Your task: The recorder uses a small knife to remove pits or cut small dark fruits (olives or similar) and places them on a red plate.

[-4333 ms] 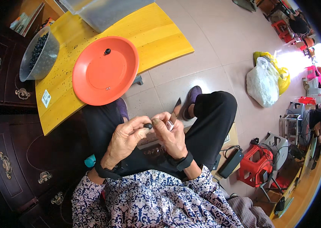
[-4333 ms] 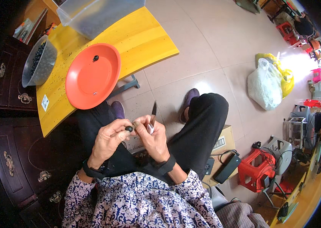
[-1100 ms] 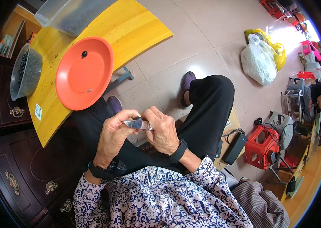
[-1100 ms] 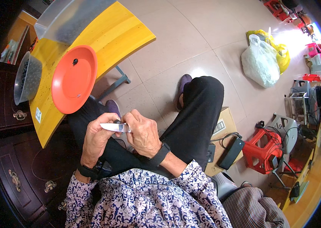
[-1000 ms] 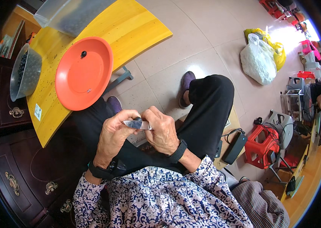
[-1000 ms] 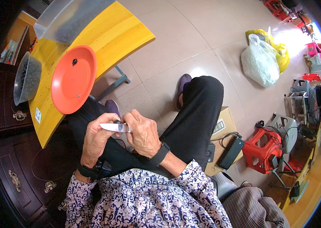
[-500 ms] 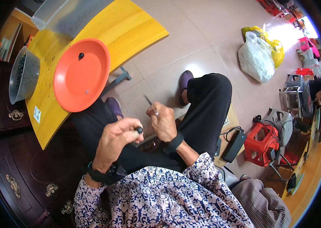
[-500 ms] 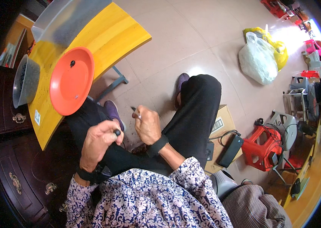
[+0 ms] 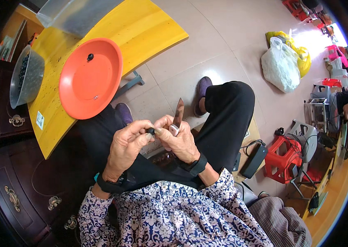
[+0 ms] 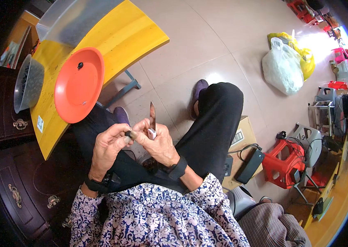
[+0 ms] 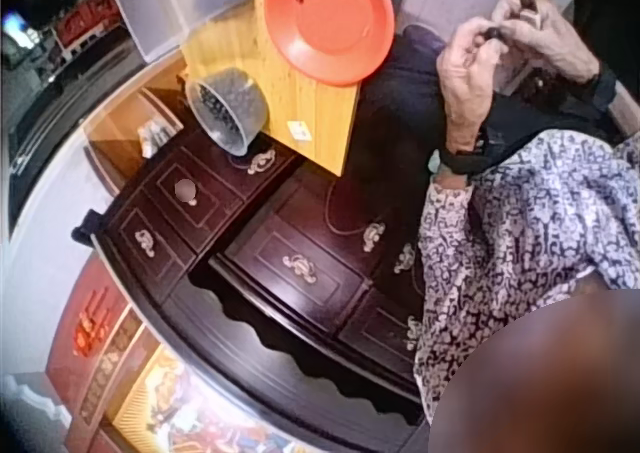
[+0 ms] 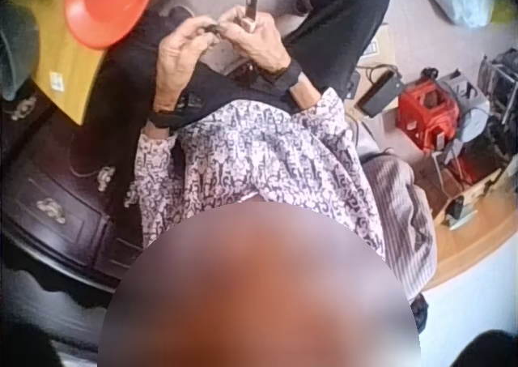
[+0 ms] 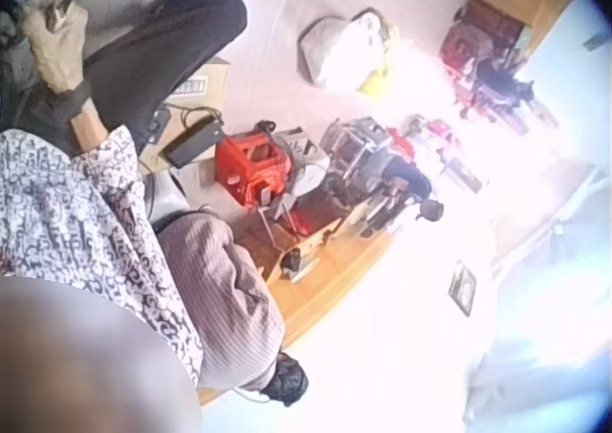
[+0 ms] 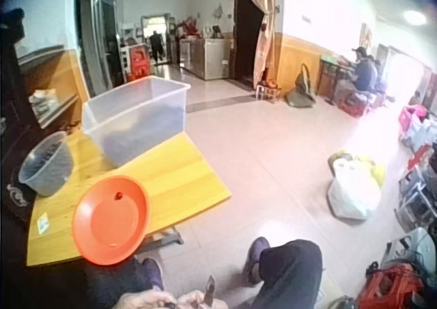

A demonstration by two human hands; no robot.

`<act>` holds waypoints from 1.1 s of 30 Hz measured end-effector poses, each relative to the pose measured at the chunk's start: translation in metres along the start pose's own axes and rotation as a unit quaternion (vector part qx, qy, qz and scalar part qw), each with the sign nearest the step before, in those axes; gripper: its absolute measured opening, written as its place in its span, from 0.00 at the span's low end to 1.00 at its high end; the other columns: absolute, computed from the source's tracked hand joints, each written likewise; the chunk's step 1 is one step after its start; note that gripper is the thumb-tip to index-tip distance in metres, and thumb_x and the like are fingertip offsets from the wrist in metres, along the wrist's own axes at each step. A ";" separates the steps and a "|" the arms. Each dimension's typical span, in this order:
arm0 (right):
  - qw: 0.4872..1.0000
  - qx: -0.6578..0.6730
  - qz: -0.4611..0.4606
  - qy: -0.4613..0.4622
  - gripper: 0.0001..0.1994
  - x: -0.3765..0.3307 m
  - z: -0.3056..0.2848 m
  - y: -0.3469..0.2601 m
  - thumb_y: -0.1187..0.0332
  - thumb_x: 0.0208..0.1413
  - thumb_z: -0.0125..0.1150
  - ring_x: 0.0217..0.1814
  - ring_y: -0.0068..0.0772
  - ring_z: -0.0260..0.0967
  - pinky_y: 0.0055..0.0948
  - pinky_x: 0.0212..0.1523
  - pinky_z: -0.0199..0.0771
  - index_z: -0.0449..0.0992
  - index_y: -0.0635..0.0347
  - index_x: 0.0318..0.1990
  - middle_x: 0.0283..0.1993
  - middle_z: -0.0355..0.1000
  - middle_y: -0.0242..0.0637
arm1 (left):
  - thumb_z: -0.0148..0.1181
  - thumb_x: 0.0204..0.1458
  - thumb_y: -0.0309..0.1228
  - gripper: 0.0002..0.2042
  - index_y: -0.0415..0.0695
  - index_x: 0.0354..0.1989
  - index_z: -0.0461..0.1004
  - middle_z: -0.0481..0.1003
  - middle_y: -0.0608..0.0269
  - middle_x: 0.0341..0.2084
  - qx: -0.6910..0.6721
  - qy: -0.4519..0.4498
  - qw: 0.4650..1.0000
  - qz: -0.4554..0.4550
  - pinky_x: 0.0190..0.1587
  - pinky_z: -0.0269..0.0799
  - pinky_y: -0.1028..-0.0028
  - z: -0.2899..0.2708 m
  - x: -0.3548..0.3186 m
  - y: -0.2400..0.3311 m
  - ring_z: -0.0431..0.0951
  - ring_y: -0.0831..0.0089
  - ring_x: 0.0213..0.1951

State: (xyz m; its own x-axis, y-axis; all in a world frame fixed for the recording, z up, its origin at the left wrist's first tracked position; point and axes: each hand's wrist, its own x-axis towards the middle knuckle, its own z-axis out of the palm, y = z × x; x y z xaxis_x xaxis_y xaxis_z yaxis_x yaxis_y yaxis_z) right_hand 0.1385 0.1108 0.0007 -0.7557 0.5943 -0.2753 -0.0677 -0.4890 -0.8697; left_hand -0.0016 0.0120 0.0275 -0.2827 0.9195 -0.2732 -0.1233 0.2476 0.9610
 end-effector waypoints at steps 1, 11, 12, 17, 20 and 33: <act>1.000 0.001 0.000 0.000 0.11 0.000 0.000 0.001 0.63 0.56 0.60 0.23 0.12 0.58 0.17 0.23 0.58 0.74 0.62 0.32 0.23 0.67 0.24 | 0.53 0.54 0.21 0.10 0.35 0.45 0.72 0.72 0.67 0.30 0.000 0.000 1.000 -0.001 0.37 0.68 0.83 0.001 0.000 -0.001 0.72 0.83 0.33; 0.993 0.101 0.059 0.003 0.11 0.006 -0.008 0.016 0.62 0.59 0.57 0.17 0.11 0.53 0.15 0.16 0.51 0.70 0.59 0.30 0.20 0.64 0.23 | 0.51 0.57 0.26 0.10 0.36 0.46 0.71 0.75 0.66 0.29 0.056 -0.017 0.998 0.011 0.38 0.69 0.81 0.001 0.008 -0.004 0.74 0.83 0.34; 0.992 0.105 0.068 0.009 0.10 0.007 -0.008 0.016 0.62 0.59 0.56 0.16 0.11 0.52 0.15 0.16 0.50 0.70 0.58 0.31 0.20 0.63 0.23 | 0.50 0.58 0.29 0.11 0.36 0.46 0.71 0.76 0.66 0.30 0.072 -0.033 0.997 0.009 0.39 0.69 0.81 -0.001 0.009 -0.003 0.74 0.82 0.35; 0.990 0.093 0.096 0.054 0.10 0.011 -0.002 0.036 0.60 0.59 0.53 0.18 0.12 0.53 0.15 0.17 0.52 0.69 0.56 0.34 0.21 0.62 0.22 | 0.50 0.58 0.30 0.12 0.38 0.46 0.72 0.77 0.66 0.31 -0.005 -0.029 0.999 -0.020 0.39 0.68 0.81 -0.003 -0.003 -0.001 0.74 0.83 0.35; 0.982 0.072 0.140 0.102 0.11 0.011 -0.011 0.047 0.59 0.59 0.53 0.18 0.11 0.53 0.15 0.16 0.52 0.70 0.56 0.33 0.22 0.63 0.22 | 0.51 0.58 0.31 0.11 0.39 0.44 0.72 0.77 0.65 0.29 0.064 -0.008 0.998 -0.021 0.38 0.69 0.80 -0.027 -0.013 0.021 0.74 0.82 0.35; 0.991 0.049 0.112 0.055 0.08 0.010 -0.007 0.052 0.62 0.61 0.52 0.15 0.11 0.47 0.15 0.15 0.48 0.68 0.54 0.33 0.26 0.65 0.31 | 0.50 0.53 0.33 0.15 0.39 0.46 0.71 0.75 0.67 0.27 0.337 0.449 0.817 0.134 0.33 0.66 0.81 -0.284 -0.006 0.178 0.71 0.82 0.29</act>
State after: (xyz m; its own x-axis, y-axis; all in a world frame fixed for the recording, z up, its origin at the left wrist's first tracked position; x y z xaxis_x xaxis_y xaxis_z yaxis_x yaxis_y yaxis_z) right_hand 0.1324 0.0958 -0.0499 -0.6831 0.5270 -0.5057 0.0275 -0.6733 -0.7389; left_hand -0.2921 -0.0359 0.1881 -0.8347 0.4479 0.3204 0.5234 0.4642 0.7145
